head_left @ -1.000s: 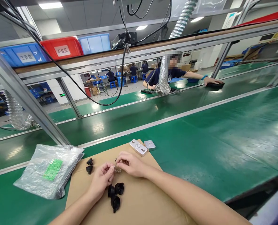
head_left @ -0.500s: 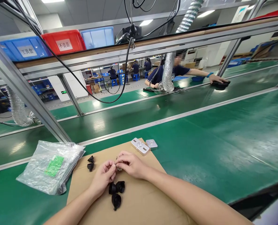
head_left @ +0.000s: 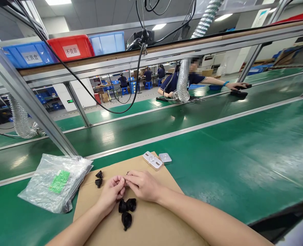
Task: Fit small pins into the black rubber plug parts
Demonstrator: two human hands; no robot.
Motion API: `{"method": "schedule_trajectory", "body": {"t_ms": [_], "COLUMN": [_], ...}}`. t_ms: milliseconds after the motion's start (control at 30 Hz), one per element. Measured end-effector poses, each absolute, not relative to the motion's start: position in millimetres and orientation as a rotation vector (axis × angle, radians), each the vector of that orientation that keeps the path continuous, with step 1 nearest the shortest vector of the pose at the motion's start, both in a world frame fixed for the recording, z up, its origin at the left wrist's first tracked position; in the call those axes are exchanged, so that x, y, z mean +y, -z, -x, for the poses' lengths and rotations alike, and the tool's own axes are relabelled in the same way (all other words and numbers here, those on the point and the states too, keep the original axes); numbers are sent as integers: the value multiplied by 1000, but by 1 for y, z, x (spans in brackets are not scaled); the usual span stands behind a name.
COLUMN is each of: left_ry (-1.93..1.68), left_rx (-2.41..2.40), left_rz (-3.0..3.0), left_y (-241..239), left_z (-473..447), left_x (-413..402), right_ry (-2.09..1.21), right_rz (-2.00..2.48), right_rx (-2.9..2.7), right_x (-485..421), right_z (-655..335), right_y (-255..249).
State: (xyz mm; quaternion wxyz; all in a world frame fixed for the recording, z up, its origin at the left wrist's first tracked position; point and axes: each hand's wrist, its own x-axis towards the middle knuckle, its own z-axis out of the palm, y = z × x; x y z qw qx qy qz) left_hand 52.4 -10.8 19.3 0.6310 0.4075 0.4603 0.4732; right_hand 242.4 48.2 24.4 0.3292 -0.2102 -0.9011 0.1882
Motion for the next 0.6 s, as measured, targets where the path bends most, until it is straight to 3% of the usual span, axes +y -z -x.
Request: {"method": "schedule_trajectory", "body": {"t_ms": [333, 600], "left_ry": [-1094, -1096], "left_rx": [1048, 1261], "left_rz": [-914, -842], "left_y": [-21, -10], "left_z": [-52, -51], "left_x": [-10, -12], "right_ry": [-778, -649], "right_rz": [477, 536], "right_rx": [-2200, -2256], "right_x": [54, 53], "right_z": [-244, -231], "right_y": [-33, -13]}}
